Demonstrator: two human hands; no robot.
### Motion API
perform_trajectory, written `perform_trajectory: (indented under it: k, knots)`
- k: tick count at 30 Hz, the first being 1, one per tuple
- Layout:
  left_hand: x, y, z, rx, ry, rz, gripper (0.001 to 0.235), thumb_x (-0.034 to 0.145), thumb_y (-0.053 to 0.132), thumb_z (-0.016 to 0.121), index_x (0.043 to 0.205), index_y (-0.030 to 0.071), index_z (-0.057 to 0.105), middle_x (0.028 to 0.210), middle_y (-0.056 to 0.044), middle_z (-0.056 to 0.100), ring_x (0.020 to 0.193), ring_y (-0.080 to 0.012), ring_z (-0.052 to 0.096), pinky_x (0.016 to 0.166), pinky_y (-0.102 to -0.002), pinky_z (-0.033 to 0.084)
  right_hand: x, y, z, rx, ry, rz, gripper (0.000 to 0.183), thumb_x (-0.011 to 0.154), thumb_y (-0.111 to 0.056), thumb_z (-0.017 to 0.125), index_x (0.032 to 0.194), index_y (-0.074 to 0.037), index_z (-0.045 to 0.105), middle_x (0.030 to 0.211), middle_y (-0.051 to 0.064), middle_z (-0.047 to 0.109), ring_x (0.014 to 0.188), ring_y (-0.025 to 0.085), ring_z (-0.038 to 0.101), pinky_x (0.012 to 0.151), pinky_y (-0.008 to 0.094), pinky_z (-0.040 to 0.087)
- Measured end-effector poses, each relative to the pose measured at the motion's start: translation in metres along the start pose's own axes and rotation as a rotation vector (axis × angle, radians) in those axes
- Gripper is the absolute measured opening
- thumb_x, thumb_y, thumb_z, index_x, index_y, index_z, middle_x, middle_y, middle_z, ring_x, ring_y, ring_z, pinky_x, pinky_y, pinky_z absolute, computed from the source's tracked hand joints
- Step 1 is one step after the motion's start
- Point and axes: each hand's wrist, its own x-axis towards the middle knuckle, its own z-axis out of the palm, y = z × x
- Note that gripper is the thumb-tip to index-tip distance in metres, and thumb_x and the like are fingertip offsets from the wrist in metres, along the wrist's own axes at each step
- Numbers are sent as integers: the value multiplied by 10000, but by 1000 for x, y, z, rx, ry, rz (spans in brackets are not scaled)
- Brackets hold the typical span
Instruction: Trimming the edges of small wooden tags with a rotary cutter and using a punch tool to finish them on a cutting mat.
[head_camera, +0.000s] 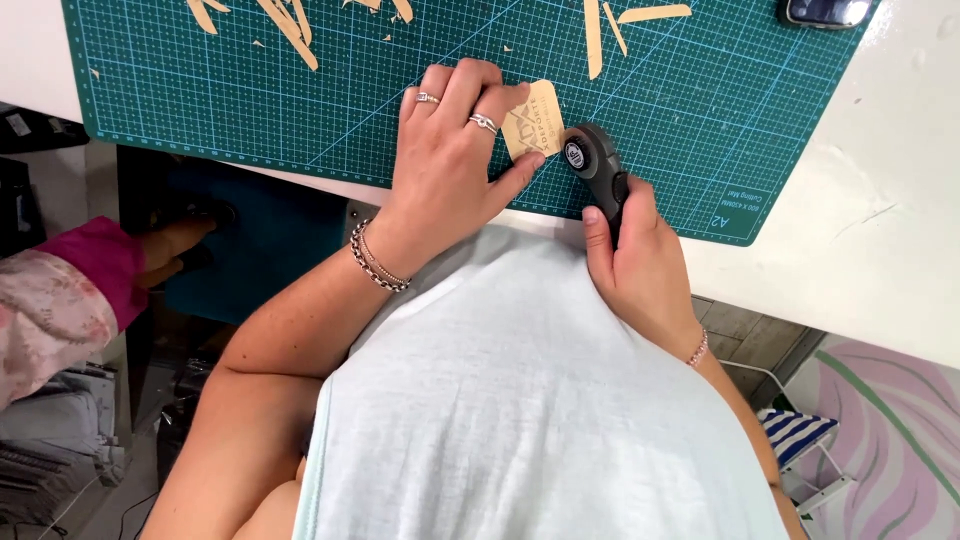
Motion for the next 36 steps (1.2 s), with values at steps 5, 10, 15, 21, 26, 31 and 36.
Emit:
perform_trajectory:
  k: [5, 10, 15, 21, 26, 31, 36]
  knots:
    - [0, 0, 1, 13, 2, 7, 479, 848, 329, 883, 1158, 56, 642, 1116, -60, 515, 944, -277, 488, 749, -389, 389, -1, -11, -3, -66, -64, 43, 376, 1053, -320, 417, 1194, 26, 379, 772, 200, 593, 582, 444, 581, 474, 517, 405]
    - [1, -2, -1, 23, -4, 19, 469, 868, 355, 883, 1155, 66, 650, 1095, -58, 508, 926, -275, 483, 734, -385, 392, 0, -21, -7, -122, -109, 112, 333, 1051, -306, 454, 1117, 6, 358, 687, 200, 586, 527, 461, 574, 441, 533, 394]
    - [3, -4, -2, 38, -15, 23, 463, 878, 384, 860, 1139, 68, 645, 1090, -58, 507, 917, -274, 471, 735, -386, 386, 4, -25, -9, -217, -155, 210, 351, 1042, -338, 477, 1074, -13, 348, 691, 233, 615, 567, 517, 596, 460, 582, 410]
    - [3, -8, 0, 38, -37, 9, 492, 862, 393, 866, 1175, 63, 679, 1107, -53, 526, 932, -263, 498, 722, -372, 386, 9, -39, -14, -342, -225, 319, 377, 1037, -369, 469, 1115, -21, 347, 679, 225, 627, 569, 498, 614, 458, 575, 429]
    - [3, -10, 2, 41, -47, 3, 492, 860, 397, 867, 1173, 70, 675, 1131, -41, 527, 929, -254, 500, 709, -371, 386, 8, -29, -12, -432, -217, 317, 425, 1023, -389, 505, 1156, -18, 347, 653, 229, 623, 541, 493, 620, 436, 573, 447]
    - [3, -12, 3, 50, -27, 0, 452, 860, 381, 853, 1144, 76, 679, 1140, -34, 539, 924, -238, 509, 695, -359, 379, 5, -19, -11, -528, -190, 237, 443, 1017, -378, 557, 1135, -2, 354, 584, 207, 599, 469, 434, 616, 351, 514, 436]
    - [4, -12, 2, 52, -17, -13, 424, 865, 363, 853, 1128, 78, 682, 1140, -18, 546, 922, -219, 512, 694, -349, 368, 8, -25, -12, -522, -213, 303, 424, 1017, -372, 546, 1114, -20, 331, 595, 214, 600, 496, 464, 607, 390, 539, 433]
